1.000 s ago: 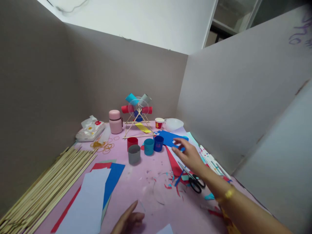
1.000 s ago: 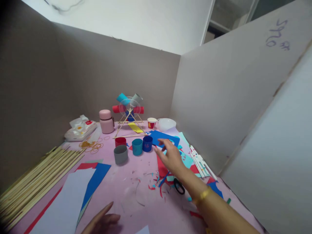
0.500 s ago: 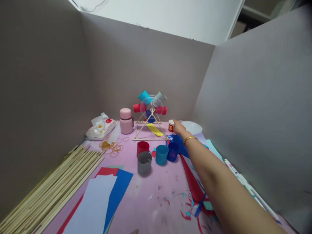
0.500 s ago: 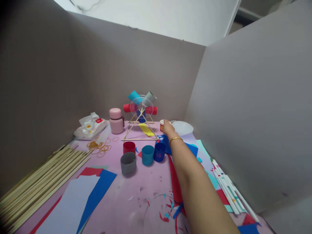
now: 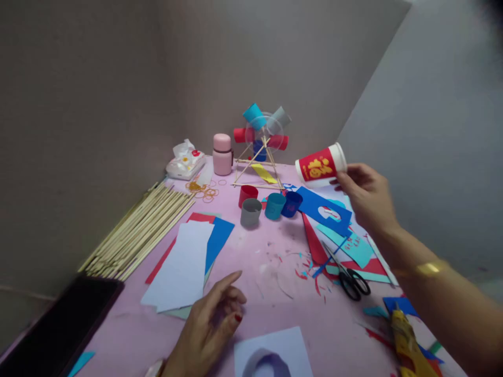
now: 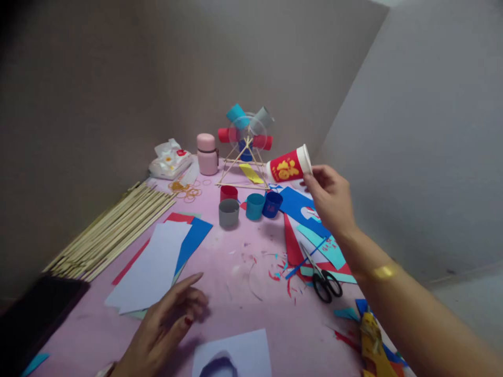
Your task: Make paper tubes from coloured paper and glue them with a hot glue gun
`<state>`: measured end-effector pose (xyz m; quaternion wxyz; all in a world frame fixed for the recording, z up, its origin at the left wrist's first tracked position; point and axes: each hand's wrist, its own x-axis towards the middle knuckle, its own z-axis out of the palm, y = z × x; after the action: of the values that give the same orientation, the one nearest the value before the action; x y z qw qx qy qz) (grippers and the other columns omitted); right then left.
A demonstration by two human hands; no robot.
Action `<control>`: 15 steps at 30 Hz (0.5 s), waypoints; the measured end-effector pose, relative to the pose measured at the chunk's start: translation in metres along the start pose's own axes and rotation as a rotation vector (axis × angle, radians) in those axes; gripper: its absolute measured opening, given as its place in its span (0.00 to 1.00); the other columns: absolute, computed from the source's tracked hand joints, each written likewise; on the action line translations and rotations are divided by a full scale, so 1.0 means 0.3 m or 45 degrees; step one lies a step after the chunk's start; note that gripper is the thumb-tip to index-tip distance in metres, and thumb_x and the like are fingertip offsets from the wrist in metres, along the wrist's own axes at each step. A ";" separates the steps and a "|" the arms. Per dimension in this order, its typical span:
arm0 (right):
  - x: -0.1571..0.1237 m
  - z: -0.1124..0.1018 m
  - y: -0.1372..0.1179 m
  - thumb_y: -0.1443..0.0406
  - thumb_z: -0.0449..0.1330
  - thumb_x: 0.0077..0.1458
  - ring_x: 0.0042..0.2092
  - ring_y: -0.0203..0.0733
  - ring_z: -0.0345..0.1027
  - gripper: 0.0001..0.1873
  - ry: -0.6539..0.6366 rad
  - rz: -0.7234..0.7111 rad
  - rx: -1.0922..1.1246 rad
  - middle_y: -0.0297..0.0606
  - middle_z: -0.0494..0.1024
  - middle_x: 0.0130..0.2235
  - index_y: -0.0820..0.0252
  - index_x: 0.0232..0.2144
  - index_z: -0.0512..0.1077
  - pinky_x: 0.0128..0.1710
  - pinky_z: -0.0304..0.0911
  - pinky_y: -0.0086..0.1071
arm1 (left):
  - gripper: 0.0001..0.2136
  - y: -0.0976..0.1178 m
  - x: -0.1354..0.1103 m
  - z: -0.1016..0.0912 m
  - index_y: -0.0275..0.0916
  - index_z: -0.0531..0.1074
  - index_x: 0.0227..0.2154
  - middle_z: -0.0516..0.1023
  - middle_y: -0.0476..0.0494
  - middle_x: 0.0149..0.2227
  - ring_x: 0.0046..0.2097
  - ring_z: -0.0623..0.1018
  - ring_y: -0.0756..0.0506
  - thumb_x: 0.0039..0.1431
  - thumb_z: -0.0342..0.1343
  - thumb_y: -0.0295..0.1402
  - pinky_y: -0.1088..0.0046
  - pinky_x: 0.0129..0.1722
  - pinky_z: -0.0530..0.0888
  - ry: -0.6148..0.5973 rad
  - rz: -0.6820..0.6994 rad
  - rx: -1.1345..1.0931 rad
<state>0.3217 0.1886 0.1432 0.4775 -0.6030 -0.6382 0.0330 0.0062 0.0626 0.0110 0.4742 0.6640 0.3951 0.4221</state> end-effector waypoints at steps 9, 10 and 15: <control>-0.619 -0.214 -0.298 0.71 0.55 0.60 0.33 0.35 0.78 0.09 -0.593 -0.534 0.212 0.32 0.83 0.33 0.52 0.40 0.70 0.35 0.72 0.20 | 0.46 0.031 -0.043 -0.034 0.55 0.47 0.64 0.65 0.42 0.58 0.57 0.68 0.37 0.45 0.57 0.64 0.57 0.57 0.64 -0.329 0.093 -0.007; -0.631 -0.206 -0.305 0.70 0.55 0.61 0.33 0.35 0.78 0.08 -0.603 -0.567 0.192 0.34 0.83 0.33 0.53 0.40 0.70 0.36 0.72 0.20 | 0.52 0.032 -0.055 -0.031 0.54 0.45 0.65 0.62 0.40 0.61 0.60 0.64 0.35 0.40 0.61 0.64 0.54 0.60 0.60 -0.401 0.055 0.017; -0.661 -0.188 -0.331 0.71 0.53 0.63 0.36 0.37 0.78 0.08 -0.752 -0.653 0.139 0.39 0.83 0.35 0.57 0.42 0.70 0.38 0.71 0.23 | 0.61 0.038 -0.106 0.022 0.47 0.40 0.67 0.48 0.36 0.68 0.66 0.53 0.30 0.32 0.72 0.53 0.49 0.64 0.51 -0.659 -0.042 0.096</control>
<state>0.2487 -0.0273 0.1223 0.2975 -0.3621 -0.8754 0.1186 0.0034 0.0285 0.0149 0.5411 0.7605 0.2870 0.2154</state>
